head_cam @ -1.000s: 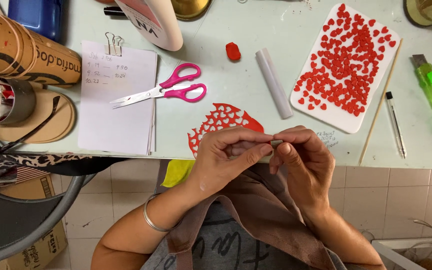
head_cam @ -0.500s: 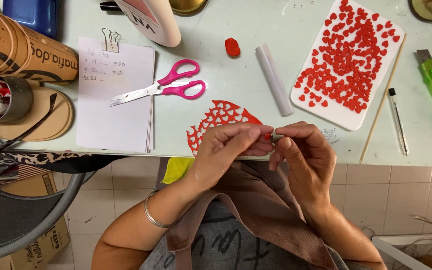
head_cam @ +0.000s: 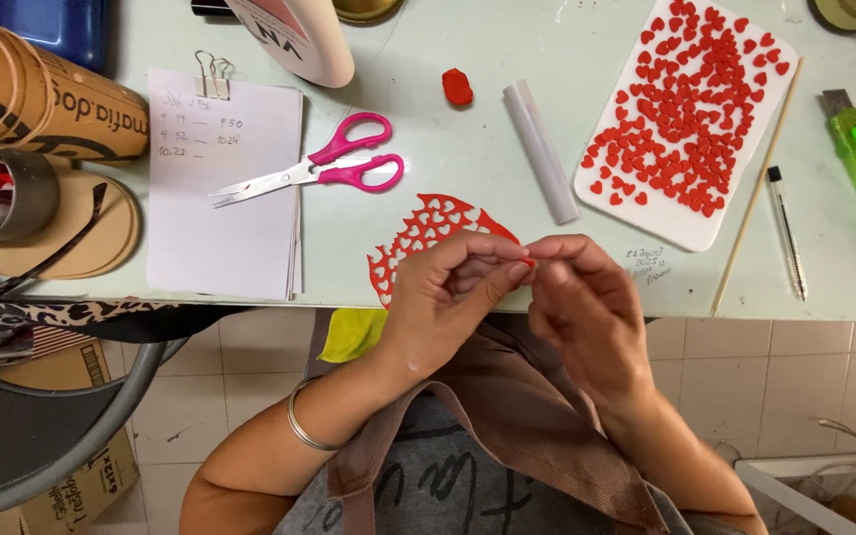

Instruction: Arranging small heart-shaped cutouts and using scissors for a craft project

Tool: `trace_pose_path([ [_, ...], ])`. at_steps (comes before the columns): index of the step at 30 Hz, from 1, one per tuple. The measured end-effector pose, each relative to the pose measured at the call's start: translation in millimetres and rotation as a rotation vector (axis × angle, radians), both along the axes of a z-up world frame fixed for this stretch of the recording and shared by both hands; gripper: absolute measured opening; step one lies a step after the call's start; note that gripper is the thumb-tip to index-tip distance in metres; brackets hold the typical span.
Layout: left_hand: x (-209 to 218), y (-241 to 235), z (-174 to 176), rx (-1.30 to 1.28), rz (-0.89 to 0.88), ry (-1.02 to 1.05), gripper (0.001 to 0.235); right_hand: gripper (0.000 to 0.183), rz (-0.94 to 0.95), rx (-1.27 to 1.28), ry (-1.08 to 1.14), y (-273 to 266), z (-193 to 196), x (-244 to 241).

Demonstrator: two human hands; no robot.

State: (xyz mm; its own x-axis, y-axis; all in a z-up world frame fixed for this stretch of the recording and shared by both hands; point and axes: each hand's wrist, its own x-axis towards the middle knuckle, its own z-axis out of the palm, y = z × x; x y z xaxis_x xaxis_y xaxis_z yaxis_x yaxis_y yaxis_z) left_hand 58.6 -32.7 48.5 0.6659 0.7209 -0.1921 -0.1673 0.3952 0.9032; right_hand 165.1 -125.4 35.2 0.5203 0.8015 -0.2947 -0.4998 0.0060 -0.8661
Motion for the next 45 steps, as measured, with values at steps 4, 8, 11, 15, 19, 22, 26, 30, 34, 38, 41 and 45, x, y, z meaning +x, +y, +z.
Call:
trace_pose_path([
  [4,-0.6,-1.2,2.1,0.105,0.002,0.043,0.013,0.018,-0.068,-0.047,-0.393,-0.6,-1.8,-2.0],
  [8,0.6,-3.4,-0.4,0.091,-0.018,0.028,0.011,0.011,-0.112,-0.038,-0.519,3.0,6.1,-2.5],
  [11,1.5,-4.9,-5.6,0.094,-0.031,0.061,0.012,0.013,-0.135,-0.084,-0.716,2.1,9.7,-2.0],
  [15,0.4,-3.0,-4.0,0.168,-0.050,0.092,0.012,0.010,-0.100,-0.108,-0.872,-4.0,7.1,9.5],
  [19,-6.1,-0.4,-6.1,0.458,0.042,0.122,0.013,0.009,-0.083,-0.341,-1.052,-12.2,6.6,42.1],
  [22,-15.1,7.7,-7.7,0.682,0.081,0.186,0.012,0.006,-0.084,-0.396,-1.277,-16.0,-2.1,69.4],
  [26,-27.0,12.3,-14.5,0.783,0.107,0.190,0.012,0.012,-0.067,-0.362,-1.320,-16.2,4.3,69.9],
  [30,-29.0,18.5,-12.4,0.786,0.171,0.182,0.010,0.029,-0.092,-0.575,-1.275,-11.9,4.7,73.5],
  [34,-32.4,20.8,-6.4,0.760,0.196,0.173,0.009,0.019,-0.067,-0.709,-1.158,-14.3,2.7,76.8],
  [38,-43.1,26.1,-6.9,0.784,0.104,0.226,0.010,0.018,-0.018,-0.787,-1.050,-8.4,22.2,69.5],
  [41,-48.3,28.6,-12.5,0.764,0.103,0.228,0.012,0.011,-0.044,-0.692,-1.021,-9.0,35.5,66.0],
  [45,-52.7,34.3,-19.4,0.866,0.127,0.269,0.011,0.016,0.066,-0.896,-0.992,-9.5,53.3,65.2],
])
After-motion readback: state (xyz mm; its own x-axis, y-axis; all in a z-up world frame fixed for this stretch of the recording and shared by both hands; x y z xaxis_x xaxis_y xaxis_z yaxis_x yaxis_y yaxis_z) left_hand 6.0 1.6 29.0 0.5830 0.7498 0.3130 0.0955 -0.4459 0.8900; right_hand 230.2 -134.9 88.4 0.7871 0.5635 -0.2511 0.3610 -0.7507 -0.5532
